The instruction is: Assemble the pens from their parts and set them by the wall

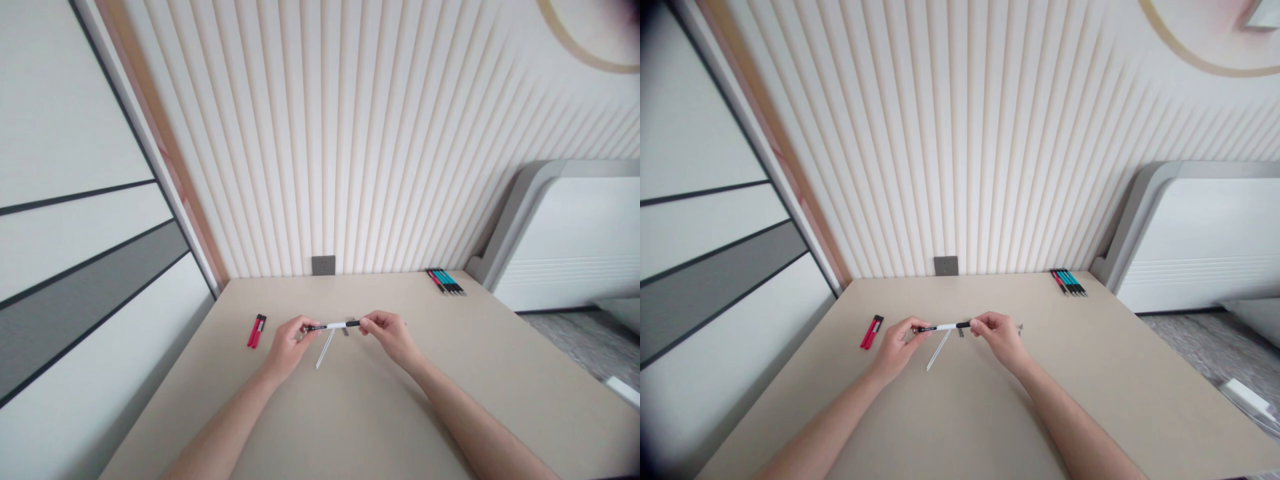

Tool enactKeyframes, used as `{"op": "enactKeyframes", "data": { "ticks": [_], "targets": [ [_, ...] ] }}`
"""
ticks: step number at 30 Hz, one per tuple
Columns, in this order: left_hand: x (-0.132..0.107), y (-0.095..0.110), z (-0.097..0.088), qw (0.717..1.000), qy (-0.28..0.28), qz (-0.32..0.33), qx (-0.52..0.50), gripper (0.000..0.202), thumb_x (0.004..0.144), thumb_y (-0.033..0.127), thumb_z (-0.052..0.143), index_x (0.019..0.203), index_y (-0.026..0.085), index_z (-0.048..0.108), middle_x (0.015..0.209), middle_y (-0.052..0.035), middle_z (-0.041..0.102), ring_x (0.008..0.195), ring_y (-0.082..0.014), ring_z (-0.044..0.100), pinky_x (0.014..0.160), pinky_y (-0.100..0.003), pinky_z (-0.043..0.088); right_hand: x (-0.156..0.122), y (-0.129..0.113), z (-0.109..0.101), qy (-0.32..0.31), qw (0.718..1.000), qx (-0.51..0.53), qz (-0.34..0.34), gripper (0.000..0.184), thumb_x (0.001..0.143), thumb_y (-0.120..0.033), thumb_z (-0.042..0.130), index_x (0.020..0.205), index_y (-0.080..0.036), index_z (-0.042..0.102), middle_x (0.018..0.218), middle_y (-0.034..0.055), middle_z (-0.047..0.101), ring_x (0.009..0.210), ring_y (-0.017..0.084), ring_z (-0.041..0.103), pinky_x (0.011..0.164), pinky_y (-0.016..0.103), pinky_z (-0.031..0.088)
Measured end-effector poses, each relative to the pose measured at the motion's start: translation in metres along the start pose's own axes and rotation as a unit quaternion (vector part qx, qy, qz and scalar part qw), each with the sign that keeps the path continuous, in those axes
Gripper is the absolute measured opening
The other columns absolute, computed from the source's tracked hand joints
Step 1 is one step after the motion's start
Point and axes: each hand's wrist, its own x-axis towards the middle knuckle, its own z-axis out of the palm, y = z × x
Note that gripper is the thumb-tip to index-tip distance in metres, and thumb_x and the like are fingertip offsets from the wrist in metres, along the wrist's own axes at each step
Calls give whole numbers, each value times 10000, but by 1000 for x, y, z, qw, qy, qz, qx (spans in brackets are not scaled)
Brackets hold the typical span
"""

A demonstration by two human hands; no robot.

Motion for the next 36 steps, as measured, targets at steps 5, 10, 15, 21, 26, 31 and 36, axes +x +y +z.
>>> {"op": "enactKeyframes", "data": {
  "ticks": [5, 10, 15, 21, 26, 31, 36],
  "targets": [
    [1, 1, -1, 1000, 9, 2, 12, 172, 858, 340, 612, 898, 188, 680, 821, -33, 708, 754, -176, 623, 728, -284, 488, -2, 2, 1, -18, 994, -106, -9, 506, 927, -531, 423, 716, -165, 703, 662, 47, 674, 616, 169, 582, 598, 272, 416],
    [2, 1, -1, 1000, 21, -2, 20, 168, 863, 334, 607, 892, 186, 682, 811, -25, 709, 734, -168, 615, 721, -275, 484, -3, -5, -4, -10, 991, -113, -65, 364, 841, -468, 612, 1094, -214, 673, 881, 42, 700, 789, 193, 604, 740, 295, 451],
    [2, 1, -1, 1000, 0, 9, 6, 137, 844, 315, 636, 871, 194, 695, 822, -28, 725, 760, -177, 648, 723, -269, 491, -5, -7, -4, -52, 987, -144, -41, 476, 931, -505, 436, 694, -182, 692, 652, 28, 662, 619, 165, 565, 621, 272, 414],
    [3, -1, -2, 1000, 4, 6, 5, 136, 849, 306, 636, 887, 191, 696, 833, -33, 726, 766, -175, 647, 737, -274, 495, -5, -6, -3, -47, 990, -126, -49, 384, 895, -502, 509, 956, -185, 716, 798, 43, 708, 707, 185, 605, 664, 286, 447],
    [3, -4, -2, 1000, -8, 1, 9, 173, 857, 344, 628, 898, 189, 693, 840, -39, 731, 777, -185, 653, 731, -284, 498, -6, -9, -4, -18, 985, -150, -87, 267, 862, -449, 581, 895, -218, 711, 845, 39, 712, 789, 197, 608, 722, 293, 443],
    [2, -2, -1, 1000, -28, 4, -3, 167, 841, 361, 654, 861, 201, 699, 887, -57, 750, 799, -201, 674, 744, -297, 508, -7, -3, 0, -21, 981, -192, -21, 607, 959, -510, 339, 529, -191, 626, 467, 9, 565, 456, 140, 498, 515, 261, 363],
    [3, -2, -2, 1000, -3, 7, 6, 159, 837, 343, 652, 868, 197, 706, 848, -48, 744, 762, -187, 661, 719, -284, 508, -5, -7, -3, -22, 979, -168, -109, 315, 874, -460, 555, 1022, -216, 689, 903, 48, 716, 787, 198, 622, 743, 302, 462]
  ]
}}
